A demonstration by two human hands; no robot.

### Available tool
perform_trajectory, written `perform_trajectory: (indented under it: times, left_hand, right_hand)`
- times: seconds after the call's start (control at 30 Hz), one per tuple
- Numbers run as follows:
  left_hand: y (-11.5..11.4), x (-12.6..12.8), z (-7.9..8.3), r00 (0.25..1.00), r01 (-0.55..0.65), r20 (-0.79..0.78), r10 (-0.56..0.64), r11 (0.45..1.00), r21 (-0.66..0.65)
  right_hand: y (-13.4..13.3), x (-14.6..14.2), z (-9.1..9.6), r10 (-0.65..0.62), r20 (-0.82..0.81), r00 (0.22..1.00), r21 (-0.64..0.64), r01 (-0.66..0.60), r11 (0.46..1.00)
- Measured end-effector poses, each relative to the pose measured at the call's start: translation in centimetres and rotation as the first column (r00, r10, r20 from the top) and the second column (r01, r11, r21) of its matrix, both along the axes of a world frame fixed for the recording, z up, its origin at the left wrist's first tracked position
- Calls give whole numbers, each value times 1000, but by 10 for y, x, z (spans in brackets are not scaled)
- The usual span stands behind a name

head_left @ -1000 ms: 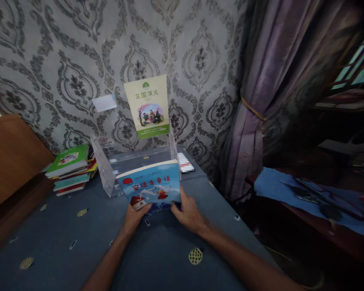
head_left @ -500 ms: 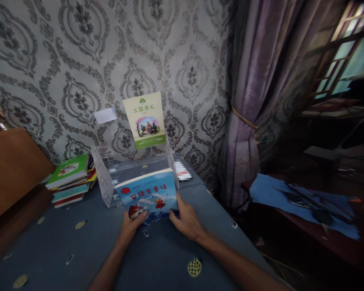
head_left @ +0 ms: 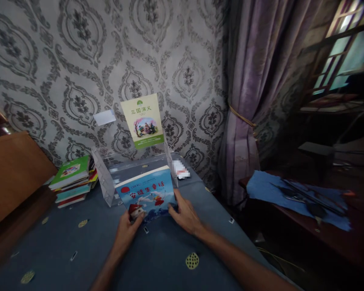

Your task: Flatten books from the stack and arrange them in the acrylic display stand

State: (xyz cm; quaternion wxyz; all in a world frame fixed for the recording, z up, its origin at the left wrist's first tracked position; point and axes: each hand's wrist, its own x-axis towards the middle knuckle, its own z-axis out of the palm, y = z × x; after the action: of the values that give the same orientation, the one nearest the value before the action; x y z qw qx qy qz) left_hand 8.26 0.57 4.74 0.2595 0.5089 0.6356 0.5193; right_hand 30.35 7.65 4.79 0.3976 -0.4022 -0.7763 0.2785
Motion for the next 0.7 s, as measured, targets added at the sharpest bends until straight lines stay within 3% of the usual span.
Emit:
perform_trajectory:
  times: [0.17, 0.27, 0.5, 0.7]
  left_hand:
    - [-6, -7, -7, 961, -77, -263, 81, 997, 26]
    - [-9, -11, -9, 933, -105, -343, 106, 994, 24]
    - [-11, -9, 7, 968, -7, -250, 20, 999, 54]
    - [-7, -7, 30, 984, -13, -175, 26, 997, 72]
  right_hand:
    - [0, -1, 0, -5, 16, 1000, 0, 5, 1000]
    - [0, 0, -1, 6, 8, 1000, 24, -6, 1000]
    - [0, 2, 3, 63, -2, 998, 110, -62, 992]
    - [5, 2, 15, 90, -28, 996, 148, -85, 985]
